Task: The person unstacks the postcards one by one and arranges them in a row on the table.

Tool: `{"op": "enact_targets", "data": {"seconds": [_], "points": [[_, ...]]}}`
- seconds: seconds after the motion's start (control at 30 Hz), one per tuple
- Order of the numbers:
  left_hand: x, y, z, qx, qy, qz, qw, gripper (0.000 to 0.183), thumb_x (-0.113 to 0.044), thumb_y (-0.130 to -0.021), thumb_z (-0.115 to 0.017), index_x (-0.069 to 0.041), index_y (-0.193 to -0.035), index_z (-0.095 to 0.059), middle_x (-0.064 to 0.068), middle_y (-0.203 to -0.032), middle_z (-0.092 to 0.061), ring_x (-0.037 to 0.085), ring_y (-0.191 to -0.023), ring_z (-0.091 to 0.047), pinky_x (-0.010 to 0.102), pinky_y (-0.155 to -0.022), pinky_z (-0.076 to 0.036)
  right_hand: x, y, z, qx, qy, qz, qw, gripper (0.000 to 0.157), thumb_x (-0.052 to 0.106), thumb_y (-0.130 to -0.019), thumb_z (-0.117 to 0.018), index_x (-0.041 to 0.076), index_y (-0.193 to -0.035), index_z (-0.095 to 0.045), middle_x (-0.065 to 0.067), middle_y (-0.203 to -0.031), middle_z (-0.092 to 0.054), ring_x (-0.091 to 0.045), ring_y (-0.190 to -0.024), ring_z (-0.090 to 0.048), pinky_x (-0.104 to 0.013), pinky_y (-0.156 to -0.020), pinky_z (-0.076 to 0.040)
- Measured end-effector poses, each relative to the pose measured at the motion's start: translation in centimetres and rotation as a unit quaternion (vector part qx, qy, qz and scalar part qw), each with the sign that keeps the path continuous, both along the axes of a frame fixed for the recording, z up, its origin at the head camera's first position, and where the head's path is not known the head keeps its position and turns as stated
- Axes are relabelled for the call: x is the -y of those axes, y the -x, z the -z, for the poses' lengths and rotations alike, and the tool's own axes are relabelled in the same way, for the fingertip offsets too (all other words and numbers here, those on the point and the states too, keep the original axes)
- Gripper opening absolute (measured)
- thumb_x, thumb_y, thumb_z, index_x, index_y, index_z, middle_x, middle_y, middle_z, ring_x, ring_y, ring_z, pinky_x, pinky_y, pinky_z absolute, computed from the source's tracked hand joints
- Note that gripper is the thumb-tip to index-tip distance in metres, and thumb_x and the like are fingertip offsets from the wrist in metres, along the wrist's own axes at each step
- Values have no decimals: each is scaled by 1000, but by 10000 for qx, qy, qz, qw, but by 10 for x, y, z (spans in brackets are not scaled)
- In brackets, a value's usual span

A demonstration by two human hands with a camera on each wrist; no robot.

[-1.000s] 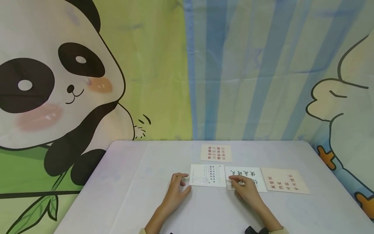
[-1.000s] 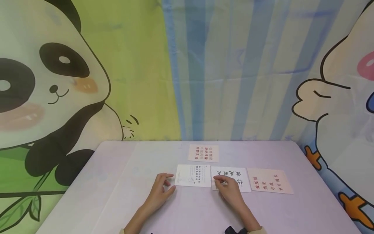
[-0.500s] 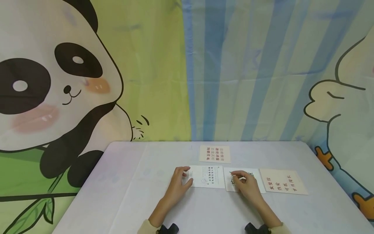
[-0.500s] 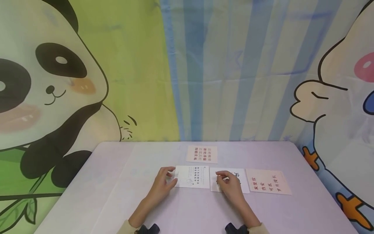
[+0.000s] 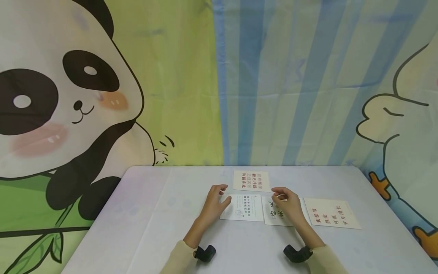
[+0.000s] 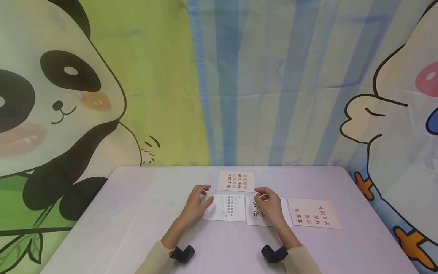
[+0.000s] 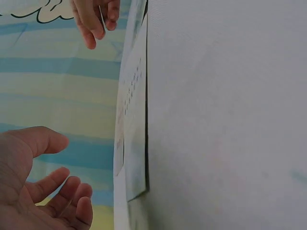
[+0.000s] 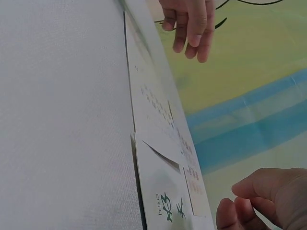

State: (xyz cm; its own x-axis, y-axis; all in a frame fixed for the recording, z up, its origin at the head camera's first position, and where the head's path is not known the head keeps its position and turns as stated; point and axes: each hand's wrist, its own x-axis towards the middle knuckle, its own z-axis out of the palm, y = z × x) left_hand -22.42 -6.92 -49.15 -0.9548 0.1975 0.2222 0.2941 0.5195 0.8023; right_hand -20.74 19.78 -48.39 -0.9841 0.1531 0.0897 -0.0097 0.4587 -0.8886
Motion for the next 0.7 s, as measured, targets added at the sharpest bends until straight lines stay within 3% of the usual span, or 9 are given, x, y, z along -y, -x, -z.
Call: {"op": "enact_targets", "data": {"seconds": [0.2,0.47,0.57,0.7], "points": [[-13,10,-3,37,-298,29,9995,41,-10,-90,-66,1,-127,-54,12,-119,-53,23,-101,-53,32,-85,-45,4,10,5,-22,-67,4,10000,31,-4,-84,-65,-4,-115,-65,-19,-102,-64,-22,-87,-58,-18,-71,-47],[-30,25,4,273,-718,-72,9970,44,-8,-85,-69,6,-125,-55,16,-111,-52,23,-91,-53,28,-76,-46,9,22,17,-71,-138,29,9999,36,-8,-79,-64,-4,-115,-64,-19,-103,-62,-23,-87,-58,-20,-71,-46],[-34,31,14,-17,-639,-80,9979,43,-4,-84,-67,8,-123,-54,13,-104,-50,17,-84,-49,25,-72,-44,11,24,21,-97,-192,43,9998,38,-9,-78,-64,-4,-115,-63,-18,-103,-60,-23,-86,-56,-21,-70,-45],[-36,34,20,61,-521,-276,9982,43,4,-81,-65,11,-122,-53,11,-98,-48,15,-80,-46,24,-69,-42,13,25,25,1,-313,30,9995,41,-9,-78,-63,-5,-118,-62,-18,-102,-57,-22,-84,-54,-20,-67,-43]]}}
